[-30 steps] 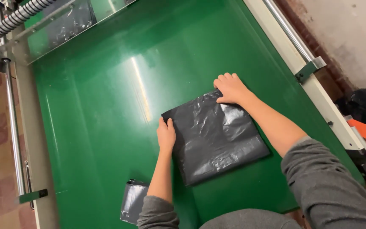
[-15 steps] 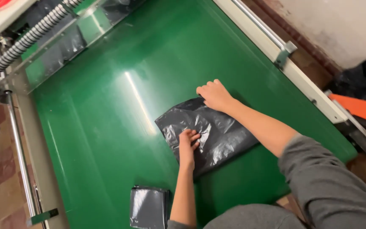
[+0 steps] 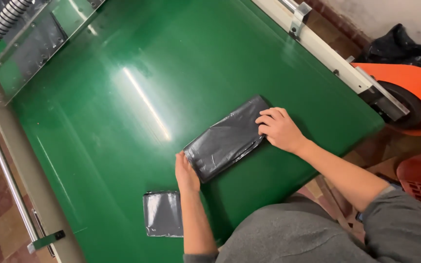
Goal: Folding black plastic bags into smaller squares and placing them into a storage crate.
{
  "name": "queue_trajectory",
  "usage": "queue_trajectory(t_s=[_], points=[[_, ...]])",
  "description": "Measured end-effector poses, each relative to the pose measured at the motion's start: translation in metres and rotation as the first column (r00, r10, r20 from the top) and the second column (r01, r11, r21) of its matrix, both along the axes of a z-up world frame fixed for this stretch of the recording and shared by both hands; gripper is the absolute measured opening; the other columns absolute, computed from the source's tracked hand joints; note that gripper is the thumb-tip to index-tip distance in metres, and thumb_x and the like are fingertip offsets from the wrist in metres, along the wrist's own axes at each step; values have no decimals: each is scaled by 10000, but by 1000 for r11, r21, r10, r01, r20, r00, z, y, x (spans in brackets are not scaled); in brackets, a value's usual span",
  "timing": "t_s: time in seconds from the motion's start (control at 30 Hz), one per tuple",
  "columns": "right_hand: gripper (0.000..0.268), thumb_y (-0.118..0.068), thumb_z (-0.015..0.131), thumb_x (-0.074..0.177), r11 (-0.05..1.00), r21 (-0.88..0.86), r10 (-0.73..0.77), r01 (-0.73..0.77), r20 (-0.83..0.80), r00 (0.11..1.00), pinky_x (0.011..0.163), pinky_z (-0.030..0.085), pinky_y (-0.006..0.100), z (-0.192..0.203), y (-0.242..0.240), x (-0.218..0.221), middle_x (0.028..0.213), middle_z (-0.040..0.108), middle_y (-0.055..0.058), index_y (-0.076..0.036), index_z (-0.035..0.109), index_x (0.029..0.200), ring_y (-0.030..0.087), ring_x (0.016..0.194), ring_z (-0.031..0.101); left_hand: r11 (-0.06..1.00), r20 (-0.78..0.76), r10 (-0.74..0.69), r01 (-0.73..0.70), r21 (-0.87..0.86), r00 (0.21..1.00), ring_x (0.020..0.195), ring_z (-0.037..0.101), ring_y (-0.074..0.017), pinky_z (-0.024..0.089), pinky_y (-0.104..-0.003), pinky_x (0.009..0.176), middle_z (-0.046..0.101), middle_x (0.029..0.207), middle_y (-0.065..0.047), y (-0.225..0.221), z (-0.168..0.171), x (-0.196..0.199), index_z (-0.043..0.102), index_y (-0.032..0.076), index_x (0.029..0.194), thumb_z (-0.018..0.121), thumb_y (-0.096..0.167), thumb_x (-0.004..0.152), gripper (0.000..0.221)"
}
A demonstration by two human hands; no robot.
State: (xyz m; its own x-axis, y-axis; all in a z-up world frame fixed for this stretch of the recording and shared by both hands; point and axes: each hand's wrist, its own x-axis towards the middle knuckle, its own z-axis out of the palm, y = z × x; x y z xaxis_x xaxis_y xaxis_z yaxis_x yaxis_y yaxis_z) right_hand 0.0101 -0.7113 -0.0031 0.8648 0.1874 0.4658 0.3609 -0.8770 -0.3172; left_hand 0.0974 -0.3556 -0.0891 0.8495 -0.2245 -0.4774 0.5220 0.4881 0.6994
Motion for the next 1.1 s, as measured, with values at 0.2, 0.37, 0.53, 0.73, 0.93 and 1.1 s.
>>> queue_trajectory(t_s=[0.2, 0.37, 0.53, 0.73, 0.93, 1.1], points=[[196, -70, 674, 775, 995, -104, 8, -13, -47, 999, 1148, 369, 536, 20, 35, -15, 1262, 635, 147, -42, 687, 969, 373, 1338, 494, 195, 488, -696, -515, 834, 527, 1231, 542, -353, 442, -457, 961, 565, 1315, -160, -28, 92, -67, 540, 20, 1321, 714, 369, 844, 615], [416, -63, 616, 828, 965, 90, 250, -245, -58, 966, 1165, 360, 536, -9, 94, -39, 1367, 597, 221, 55, 667, 1223, 400, 1374, 497, -296, -211, -942, -351, 888, 261, 1068, 646, -257, 512, -436, 835, 668, 1035, -24, -31, 64, -58, 675, 160, 1031, 637, 288, 1090, 146], [309, -75, 609, 884, 939, 244, 284, -242, -159, 946, 1179, 410, 473, -52, 87, -71, 1363, 641, 171, 3, 675, 1176, 334, 1338, 571, 166, 161, -986, 311, 936, 42, 799, 721, -273, 563, -390, 717, 749, 880, -107, -83, 104, -27, 752, 86, 917, 712, 309, 890, 228], [328, -114, 518, 1109, 6, 792, 260, 611, -591, 764, 875, 521, 473, -124, 58, -87, 1221, 720, 190, -49, 612, 1417, 272, 969, 648, 404, -18, -909, 892, 202, 416, 897, 760, -187, 570, -297, 830, 790, 916, -34, -105, 1, 65, 742, 70, 963, 323, 636, 954, 705], [366, -159, 434, 1027, -551, 551, 388, 627, -496, 777, 916, 577, 439, -57, 37, -49, 1328, 653, 87, -119, 539, 1375, 261, 1123, 678, 182, 156, -907, 29, 983, 391, 875, 694, -352, 530, -439, 759, 726, 928, -139, -149, 46, 41, 663, 42, 933, 670, 515, 975, 474], [276, -153, 465, 1019, -498, 596, 305, 630, -559, 771, 849, 566, 453, -71, 37, -49, 1273, 659, 92, -110, 554, 1277, 275, 1084, 677, 196, 343, -767, -311, 930, 542, 872, 647, -397, 522, -505, 647, 634, 1008, -135, -175, 57, 10, 594, 60, 968, 723, 374, 856, 357]])
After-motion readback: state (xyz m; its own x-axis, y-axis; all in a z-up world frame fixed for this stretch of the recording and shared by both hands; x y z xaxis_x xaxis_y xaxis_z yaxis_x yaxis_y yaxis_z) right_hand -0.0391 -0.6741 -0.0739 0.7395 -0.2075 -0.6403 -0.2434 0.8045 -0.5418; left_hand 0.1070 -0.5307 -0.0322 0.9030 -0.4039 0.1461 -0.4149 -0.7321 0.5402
